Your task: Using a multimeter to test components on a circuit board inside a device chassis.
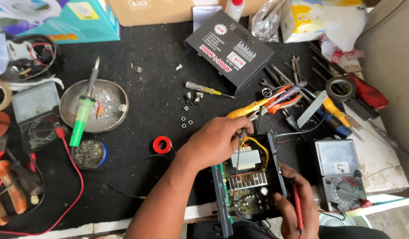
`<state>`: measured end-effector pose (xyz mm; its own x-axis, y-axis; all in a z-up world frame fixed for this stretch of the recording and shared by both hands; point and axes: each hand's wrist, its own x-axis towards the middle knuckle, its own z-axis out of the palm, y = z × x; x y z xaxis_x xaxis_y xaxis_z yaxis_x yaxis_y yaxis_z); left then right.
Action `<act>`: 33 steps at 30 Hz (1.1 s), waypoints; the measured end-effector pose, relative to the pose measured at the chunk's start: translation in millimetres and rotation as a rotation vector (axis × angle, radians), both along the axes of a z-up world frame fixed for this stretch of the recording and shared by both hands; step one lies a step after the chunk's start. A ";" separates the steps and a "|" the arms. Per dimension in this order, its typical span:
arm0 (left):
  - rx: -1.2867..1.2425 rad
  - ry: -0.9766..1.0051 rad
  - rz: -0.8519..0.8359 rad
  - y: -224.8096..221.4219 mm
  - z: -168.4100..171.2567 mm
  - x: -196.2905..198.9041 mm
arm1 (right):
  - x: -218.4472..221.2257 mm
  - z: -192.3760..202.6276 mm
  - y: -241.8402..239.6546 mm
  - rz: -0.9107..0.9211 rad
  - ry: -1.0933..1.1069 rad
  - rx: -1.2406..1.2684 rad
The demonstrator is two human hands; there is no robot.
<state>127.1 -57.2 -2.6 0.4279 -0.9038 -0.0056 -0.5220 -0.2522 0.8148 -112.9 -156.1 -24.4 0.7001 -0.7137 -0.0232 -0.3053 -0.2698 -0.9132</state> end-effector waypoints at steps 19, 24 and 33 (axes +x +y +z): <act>0.130 -0.063 0.000 -1.4 1.6 -5.2 | -7.0 -28.8 -4.8 0.038 -0.182 0.098; 0.143 -0.099 0.018 -2.7 2.6 -6.0 | -3.6 -24.5 -1.9 -0.019 -0.169 0.113; -0.207 -0.155 0.107 0.4 -7.9 -1.8 | -9.7 -28.1 -15.9 0.195 -0.191 -0.063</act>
<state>125.3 -56.8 -10.6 0.5028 -0.8282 0.2475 -0.6237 -0.1493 0.7673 -122.6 -172.0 -52.6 0.8117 -0.5610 0.1624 -0.0659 -0.3643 -0.9290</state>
